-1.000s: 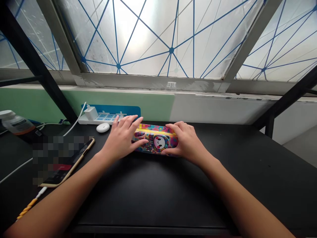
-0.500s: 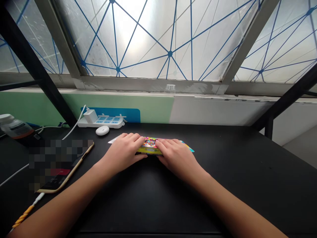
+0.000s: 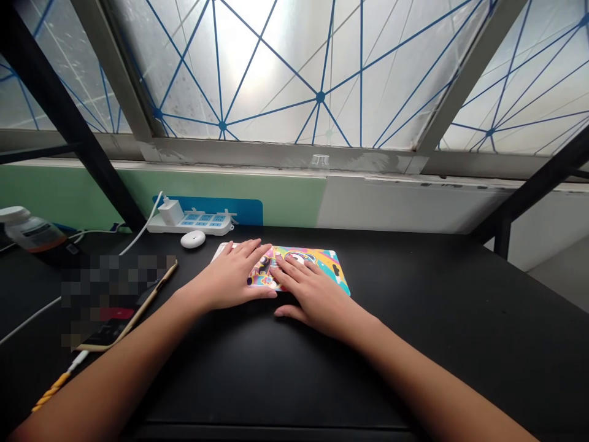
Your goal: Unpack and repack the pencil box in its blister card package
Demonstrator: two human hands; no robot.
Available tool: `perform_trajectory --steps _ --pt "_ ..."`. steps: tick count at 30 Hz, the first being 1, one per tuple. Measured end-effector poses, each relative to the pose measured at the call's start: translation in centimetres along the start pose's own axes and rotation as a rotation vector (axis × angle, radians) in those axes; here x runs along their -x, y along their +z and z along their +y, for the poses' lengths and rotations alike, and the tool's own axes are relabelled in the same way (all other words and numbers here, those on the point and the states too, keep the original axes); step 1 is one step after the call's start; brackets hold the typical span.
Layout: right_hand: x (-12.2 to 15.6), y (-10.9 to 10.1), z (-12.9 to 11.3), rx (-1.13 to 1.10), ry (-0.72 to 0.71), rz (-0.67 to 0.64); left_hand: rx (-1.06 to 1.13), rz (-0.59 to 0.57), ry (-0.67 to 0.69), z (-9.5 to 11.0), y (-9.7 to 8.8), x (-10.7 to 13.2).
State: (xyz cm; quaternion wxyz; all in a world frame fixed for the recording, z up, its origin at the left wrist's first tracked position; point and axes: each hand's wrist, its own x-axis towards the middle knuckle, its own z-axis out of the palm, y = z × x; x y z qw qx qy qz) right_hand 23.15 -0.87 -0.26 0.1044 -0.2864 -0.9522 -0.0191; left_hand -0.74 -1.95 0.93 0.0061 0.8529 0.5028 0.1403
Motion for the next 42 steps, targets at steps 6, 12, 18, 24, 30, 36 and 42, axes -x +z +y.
perform_trajectory --steps 6,12,18,24,30,36,42 --pt "0.2 -1.2 0.2 -0.081 0.062 -0.134 0.038 -0.057 -0.051 -0.6 0.5 0.0" --pt "0.8 -2.0 1.0 -0.143 0.075 -0.166 0.034 -0.045 -0.060 -0.5 0.2 0.1" --pt "5.0 -3.8 4.6 -0.125 0.174 -0.241 0.054 -0.124 -0.098 -0.8 0.2 0.0" --pt "7.2 -4.0 5.3 -0.028 0.312 -0.161 0.035 -0.150 -0.097 -0.8 -0.1 0.0" --pt "1.3 -1.9 0.8 0.033 0.210 -0.035 0.078 -0.068 -0.007 0.4 0.3 -0.1" --pt "-3.4 0.3 -0.1 0.009 0.147 -0.073 0.088 -0.108 -0.093 0.0 0.9 -0.5" --pt "-0.1 0.4 2.6 0.026 0.174 -0.080 0.122 -0.204 -0.094 -1.5 0.5 -0.7"
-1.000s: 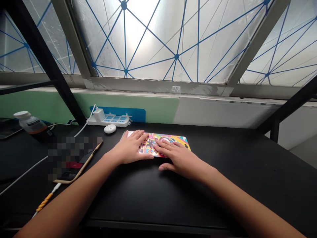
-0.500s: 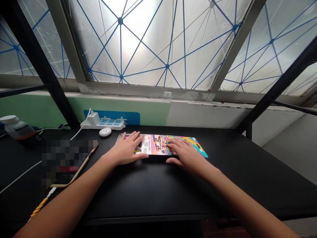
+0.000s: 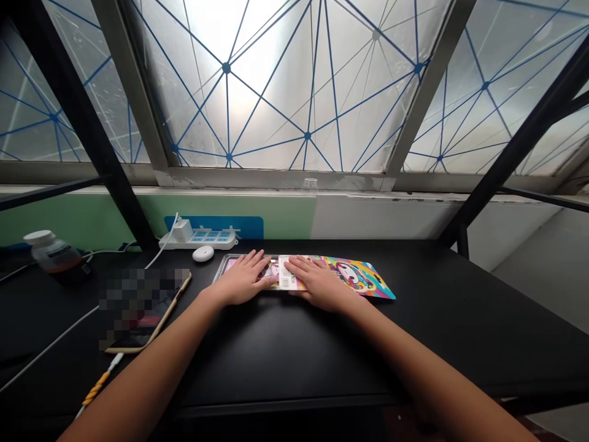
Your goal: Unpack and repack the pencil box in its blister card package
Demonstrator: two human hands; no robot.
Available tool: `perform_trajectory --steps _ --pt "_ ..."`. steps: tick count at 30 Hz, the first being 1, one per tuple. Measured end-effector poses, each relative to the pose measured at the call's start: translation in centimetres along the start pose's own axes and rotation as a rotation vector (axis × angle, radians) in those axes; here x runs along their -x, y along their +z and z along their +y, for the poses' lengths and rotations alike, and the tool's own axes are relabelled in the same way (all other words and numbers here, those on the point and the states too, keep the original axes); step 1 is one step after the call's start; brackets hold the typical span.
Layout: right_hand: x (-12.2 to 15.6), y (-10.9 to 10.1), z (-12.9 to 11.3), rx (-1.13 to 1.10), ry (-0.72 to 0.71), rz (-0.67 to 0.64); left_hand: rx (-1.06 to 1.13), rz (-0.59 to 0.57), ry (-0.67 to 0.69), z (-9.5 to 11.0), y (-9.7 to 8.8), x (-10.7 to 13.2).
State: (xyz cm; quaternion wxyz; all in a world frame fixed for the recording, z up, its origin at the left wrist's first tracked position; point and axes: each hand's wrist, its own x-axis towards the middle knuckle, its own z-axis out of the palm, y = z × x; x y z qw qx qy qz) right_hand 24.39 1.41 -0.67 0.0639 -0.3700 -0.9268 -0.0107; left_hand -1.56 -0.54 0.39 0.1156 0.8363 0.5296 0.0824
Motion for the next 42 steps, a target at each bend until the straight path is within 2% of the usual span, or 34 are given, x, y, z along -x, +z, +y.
perform_trajectory --steps 6,9,12,15,18,21,24,28,30,36,42 --pt "4.5 0.6 3.1 -0.001 0.128 0.052 0.019 -0.064 -0.032 -0.5 -0.5 -0.1" --pt "5.3 0.3 4.1 0.070 0.239 0.098 0.012 -0.060 -0.056 -1.3 -1.0 0.3" --pt "5.3 -0.9 4.0 0.184 0.266 0.237 0.003 -0.012 -0.078 -2.0 -1.2 0.6" --pt "5.3 -2.1 1.2 0.295 0.174 0.392 -0.009 0.047 -0.091 -1.9 -0.9 0.3" --pt "5.3 -2.1 -4.6 0.294 -0.027 0.417 -0.016 0.073 -0.096 -1.3 -0.4 -0.8" --pt "4.4 -0.9 -10.5 0.209 -0.182 0.317 -0.017 0.066 -0.078 -0.6 -0.1 -2.3" --pt "1.5 0.7 -13.2 0.041 -0.256 0.158 -0.017 0.049 -0.053 -0.2 0.0 -3.4" --pt "-3.3 2.1 -11.9 -0.208 -0.230 0.139 -0.038 0.084 -0.042 0.2 0.4 -3.7" --pt "-4.6 2.4 -10.9 -0.310 -0.252 0.121 -0.052 0.107 -0.038 0.2 0.6 -3.6" --pt "-4.2 1.9 -10.0 -0.380 -0.270 0.101 -0.071 0.131 -0.013 0.1 0.8 -3.3" --pt "-3.9 1.2 -9.4 -0.466 -0.371 0.058 -0.083 0.139 0.004 0.0 0.8 -3.3"
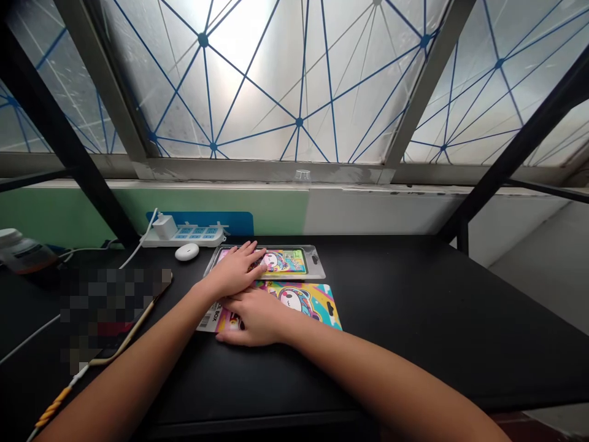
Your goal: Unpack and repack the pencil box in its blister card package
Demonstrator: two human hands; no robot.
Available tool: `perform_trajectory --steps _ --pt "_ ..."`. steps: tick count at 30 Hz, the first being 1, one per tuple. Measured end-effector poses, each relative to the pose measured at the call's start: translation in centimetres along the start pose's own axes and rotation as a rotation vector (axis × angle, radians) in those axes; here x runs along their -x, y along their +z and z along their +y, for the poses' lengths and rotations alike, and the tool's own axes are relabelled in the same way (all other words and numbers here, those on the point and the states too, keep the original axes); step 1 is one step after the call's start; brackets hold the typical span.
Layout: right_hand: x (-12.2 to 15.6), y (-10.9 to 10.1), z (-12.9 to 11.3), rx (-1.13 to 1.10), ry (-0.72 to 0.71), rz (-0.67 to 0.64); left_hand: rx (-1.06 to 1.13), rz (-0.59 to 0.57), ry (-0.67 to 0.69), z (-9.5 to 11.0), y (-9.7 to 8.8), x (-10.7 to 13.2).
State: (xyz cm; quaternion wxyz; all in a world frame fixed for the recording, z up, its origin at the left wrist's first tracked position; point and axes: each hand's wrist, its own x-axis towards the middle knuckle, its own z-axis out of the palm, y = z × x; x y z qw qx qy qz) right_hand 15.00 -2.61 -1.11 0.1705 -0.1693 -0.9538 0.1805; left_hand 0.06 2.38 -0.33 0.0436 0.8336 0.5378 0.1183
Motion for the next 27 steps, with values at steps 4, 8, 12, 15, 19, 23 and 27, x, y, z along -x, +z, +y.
perform_trajectory --steps 4,8,12,15,19,23,27 --pt "-0.1 -0.4 0.6 -0.031 -0.057 -0.034 0.004 -0.002 0.014 -0.1 -0.1 -0.1" --pt "-0.4 -0.2 1.2 -0.047 -0.033 -0.061 0.009 -0.012 -0.001 0.2 -0.4 -0.1" --pt "-0.5 -0.1 1.6 -0.026 0.041 -0.058 0.011 -0.030 -0.037 0.5 -0.5 0.1" --pt "-0.5 -0.1 1.6 -0.010 0.031 -0.049 0.015 -0.035 -0.045 0.7 -0.6 0.2" --pt "-0.6 0.1 1.8 0.079 -0.001 -0.036 0.010 -0.035 -0.042 0.7 -0.6 0.1" --pt "-0.8 0.8 2.2 0.210 -0.095 0.076 0.016 -0.015 -0.039 0.5 -0.4 0.0" --pt "-0.3 -0.9 3.1 0.280 -0.081 0.276 -0.001 0.016 -0.047 0.2 -0.2 0.0"
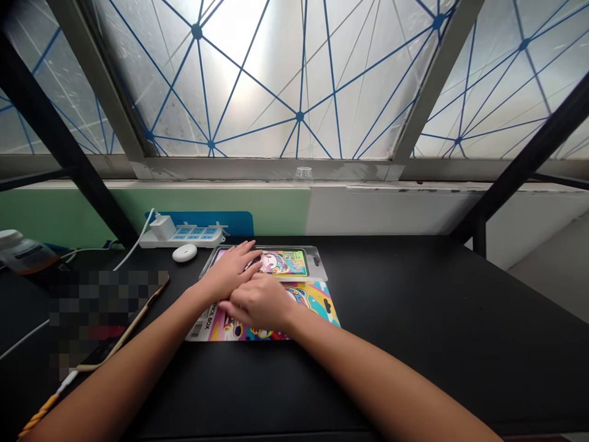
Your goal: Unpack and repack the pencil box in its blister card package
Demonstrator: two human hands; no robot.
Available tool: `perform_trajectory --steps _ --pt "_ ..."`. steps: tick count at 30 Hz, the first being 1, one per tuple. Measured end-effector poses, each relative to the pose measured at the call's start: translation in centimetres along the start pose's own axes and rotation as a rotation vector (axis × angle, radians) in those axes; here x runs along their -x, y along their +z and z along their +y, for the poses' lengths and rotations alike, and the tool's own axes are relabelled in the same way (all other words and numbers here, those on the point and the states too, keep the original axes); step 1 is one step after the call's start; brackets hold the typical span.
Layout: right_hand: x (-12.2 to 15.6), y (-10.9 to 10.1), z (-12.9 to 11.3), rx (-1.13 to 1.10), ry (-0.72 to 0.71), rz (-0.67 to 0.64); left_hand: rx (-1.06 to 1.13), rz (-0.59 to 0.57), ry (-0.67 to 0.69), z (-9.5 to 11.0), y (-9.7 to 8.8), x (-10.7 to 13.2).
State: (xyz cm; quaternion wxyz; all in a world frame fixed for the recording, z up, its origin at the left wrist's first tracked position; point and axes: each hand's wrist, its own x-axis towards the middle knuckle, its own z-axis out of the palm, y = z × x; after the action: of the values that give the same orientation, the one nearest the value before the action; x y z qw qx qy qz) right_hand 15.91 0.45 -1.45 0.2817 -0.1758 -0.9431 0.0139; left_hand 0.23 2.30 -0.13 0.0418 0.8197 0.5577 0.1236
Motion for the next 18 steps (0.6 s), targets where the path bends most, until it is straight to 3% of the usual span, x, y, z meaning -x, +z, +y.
perform_trajectory --steps 3,5,6,10,18 --pt "0.5 -2.9 2.6 0.116 0.249 0.075 -0.043 0.035 0.017 0.1 0.1 0.2" --pt "1.0 -4.6 4.7 0.190 0.462 0.012 -0.068 0.070 0.028 0.3 0.1 0.4" --pt "1.4 -5.2 5.7 0.207 0.502 -0.019 -0.079 0.090 0.027 0.4 0.1 0.5" --pt "2.4 -5.7 8.2 0.232 0.568 -0.131 -0.078 0.136 0.015 0.7 -0.3 0.7" --pt "2.4 -5.9 8.6 0.174 0.637 -0.334 -0.022 0.142 0.004 0.2 -0.5 0.7"
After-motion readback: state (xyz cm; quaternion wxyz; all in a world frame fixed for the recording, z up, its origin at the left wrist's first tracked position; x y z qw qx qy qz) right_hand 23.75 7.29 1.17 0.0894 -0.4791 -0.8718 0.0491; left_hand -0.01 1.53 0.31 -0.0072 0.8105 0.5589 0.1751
